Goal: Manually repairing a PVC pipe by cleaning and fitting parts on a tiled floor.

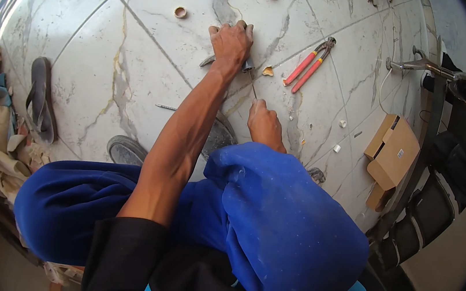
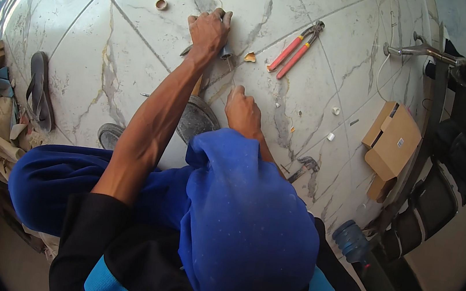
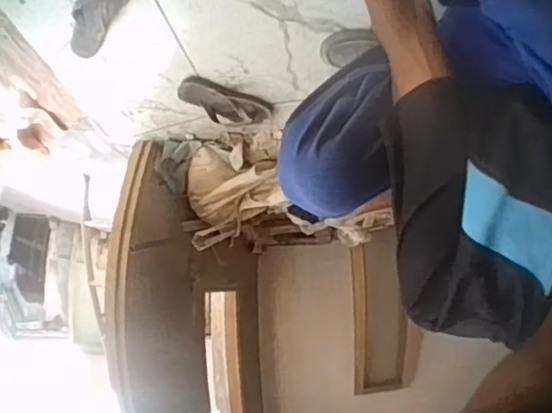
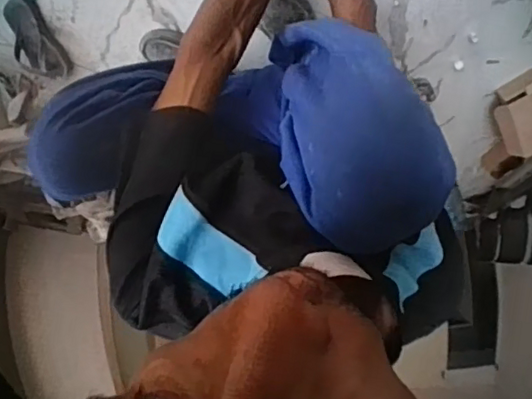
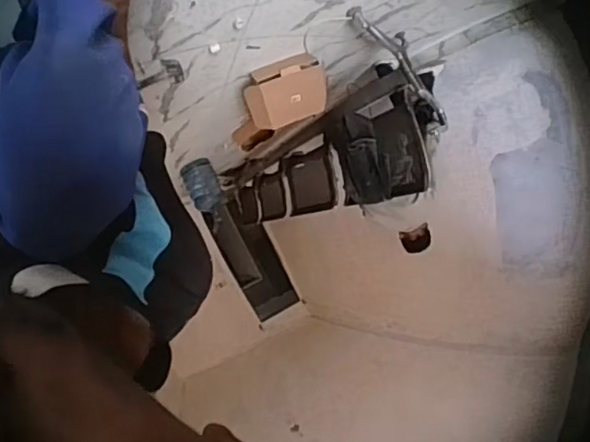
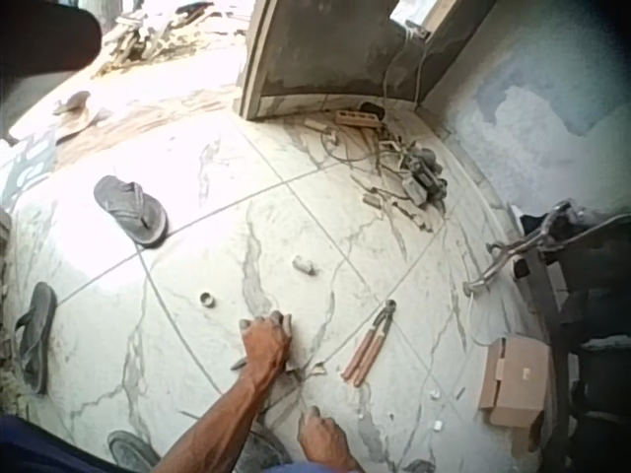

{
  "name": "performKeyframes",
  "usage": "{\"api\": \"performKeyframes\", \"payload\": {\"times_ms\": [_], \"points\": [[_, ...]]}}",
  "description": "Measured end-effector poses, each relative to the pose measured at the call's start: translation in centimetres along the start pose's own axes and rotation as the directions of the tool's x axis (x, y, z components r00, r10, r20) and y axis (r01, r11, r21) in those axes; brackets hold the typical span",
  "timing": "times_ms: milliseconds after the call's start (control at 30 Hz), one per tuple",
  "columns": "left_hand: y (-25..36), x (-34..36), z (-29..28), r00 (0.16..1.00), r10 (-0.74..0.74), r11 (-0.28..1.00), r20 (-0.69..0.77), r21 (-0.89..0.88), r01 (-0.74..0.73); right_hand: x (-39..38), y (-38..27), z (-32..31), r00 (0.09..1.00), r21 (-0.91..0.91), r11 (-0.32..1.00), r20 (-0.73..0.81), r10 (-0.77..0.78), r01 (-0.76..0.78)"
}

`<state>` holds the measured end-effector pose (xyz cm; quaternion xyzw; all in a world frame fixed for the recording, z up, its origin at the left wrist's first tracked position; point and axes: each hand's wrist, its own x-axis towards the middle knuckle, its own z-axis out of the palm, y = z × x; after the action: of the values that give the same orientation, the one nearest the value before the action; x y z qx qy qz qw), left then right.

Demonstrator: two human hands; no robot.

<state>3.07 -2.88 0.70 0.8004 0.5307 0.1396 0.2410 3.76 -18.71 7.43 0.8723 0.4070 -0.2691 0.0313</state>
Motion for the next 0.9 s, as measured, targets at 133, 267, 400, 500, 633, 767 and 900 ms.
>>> {"api": "performKeyframes", "payload": {"times_ms": [133,267,400,500,633,767,900], "points": [[2.4,0.2,0.4,0.998,0.057,0.994,0.008,-0.093,-0.056,-0.2,1.3,-1.4,0.997,-0.051,0.997,-0.052,0.053,-0.055],[0.9,-0.9,0.2,0.999,0.008,1.000,0.050,-0.030,-0.006,-2.1,0.9,0.1,0.997,-0.108,0.991,-0.020,0.071,-0.073],[0.4,0.6,-0.4,0.999,0.034,0.997,0.014,-0.073,-0.033,1.4,0.4,-0.1,0.991,-0.038,0.997,-0.117,-0.069,0.065],[1.6,-1.3,0.3,0.998,0.032,0.996,0.051,-0.081,-0.028,0.8,0.3,-0.3,0.983,-0.070,0.993,-0.146,-0.108,0.098],[1.0,-1.0,0.2,0.997,-0.009,0.998,0.071,-0.063,0.014,1.0,0.2,0.0,0.999,-0.003,1.000,-0.052,0.014,-0.014],[1.8,0.6,0.6,0.998,0.055,0.997,0.014,-0.060,-0.054,3.0,0.3,-1.4,0.998,0.076,0.997,-0.053,0.018,-0.014],[1.7,-0.2,0.3,0.999,0.005,1.000,0.042,-0.006,-0.005,2.0,0.1,-1.1,1.000,0.131,0.991,-0.014,0.026,-0.024]]}}
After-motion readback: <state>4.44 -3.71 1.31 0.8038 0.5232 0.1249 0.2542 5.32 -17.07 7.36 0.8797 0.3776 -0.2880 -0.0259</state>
